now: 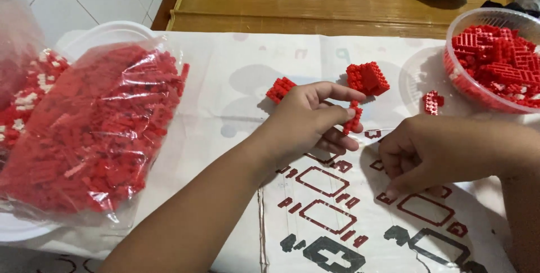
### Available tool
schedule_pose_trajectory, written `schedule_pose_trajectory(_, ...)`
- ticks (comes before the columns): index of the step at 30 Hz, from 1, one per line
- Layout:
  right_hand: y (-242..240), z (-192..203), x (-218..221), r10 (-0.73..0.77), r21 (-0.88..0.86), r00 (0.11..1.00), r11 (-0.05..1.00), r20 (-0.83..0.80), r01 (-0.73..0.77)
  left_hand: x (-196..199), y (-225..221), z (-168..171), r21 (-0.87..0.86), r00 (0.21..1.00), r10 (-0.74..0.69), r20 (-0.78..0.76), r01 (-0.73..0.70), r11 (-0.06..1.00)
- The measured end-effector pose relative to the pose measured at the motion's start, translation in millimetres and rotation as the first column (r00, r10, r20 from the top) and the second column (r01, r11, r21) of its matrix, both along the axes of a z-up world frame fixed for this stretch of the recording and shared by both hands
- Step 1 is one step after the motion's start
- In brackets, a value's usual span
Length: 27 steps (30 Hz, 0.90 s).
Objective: Assembling small red interlocking toy blocks into a larger structure on a table.
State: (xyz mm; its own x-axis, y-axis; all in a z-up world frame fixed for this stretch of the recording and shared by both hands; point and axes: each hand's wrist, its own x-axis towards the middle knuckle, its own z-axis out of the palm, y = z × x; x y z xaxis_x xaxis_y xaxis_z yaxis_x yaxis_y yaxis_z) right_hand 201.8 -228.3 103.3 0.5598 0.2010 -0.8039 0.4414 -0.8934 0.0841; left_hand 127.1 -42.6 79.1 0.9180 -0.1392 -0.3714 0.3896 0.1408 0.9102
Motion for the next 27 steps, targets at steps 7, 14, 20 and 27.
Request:
schedule_pose_trajectory(7, 1.1, -5.1, 2.4, -0.038, 0.08, 0.999, 0.996, 0.035, 0.035, 5.7, 0.4, -15.8, -0.094, 0.999, 0.007, 0.031, -0.004, 0.996)
schedule_pose_trajectory(14, -31.0, -48.4, 17.2, -0.21, 0.788, 0.918, 0.596, 0.338, -0.154, 9.3, 3.0, -23.8, -0.137, 0.989, 0.061, 0.132, -0.042, 0.99)
schedule_pose_trajectory(20, -15.4, -40.1, -1.5, -0.264, 0.889, 0.874, 0.336, 0.407, -0.313, 10.7, 4.3, -33.0, -0.232, 0.971, 0.106, 0.216, -0.055, 0.971)
schedule_pose_trajectory(27, -15.0, -41.7, -6.9, -0.237, 0.858, 0.832, 0.255, 0.502, -0.446, 9.4, 3.3, -31.4, -0.189, 0.971, 0.093, 0.22, -0.051, 0.981)
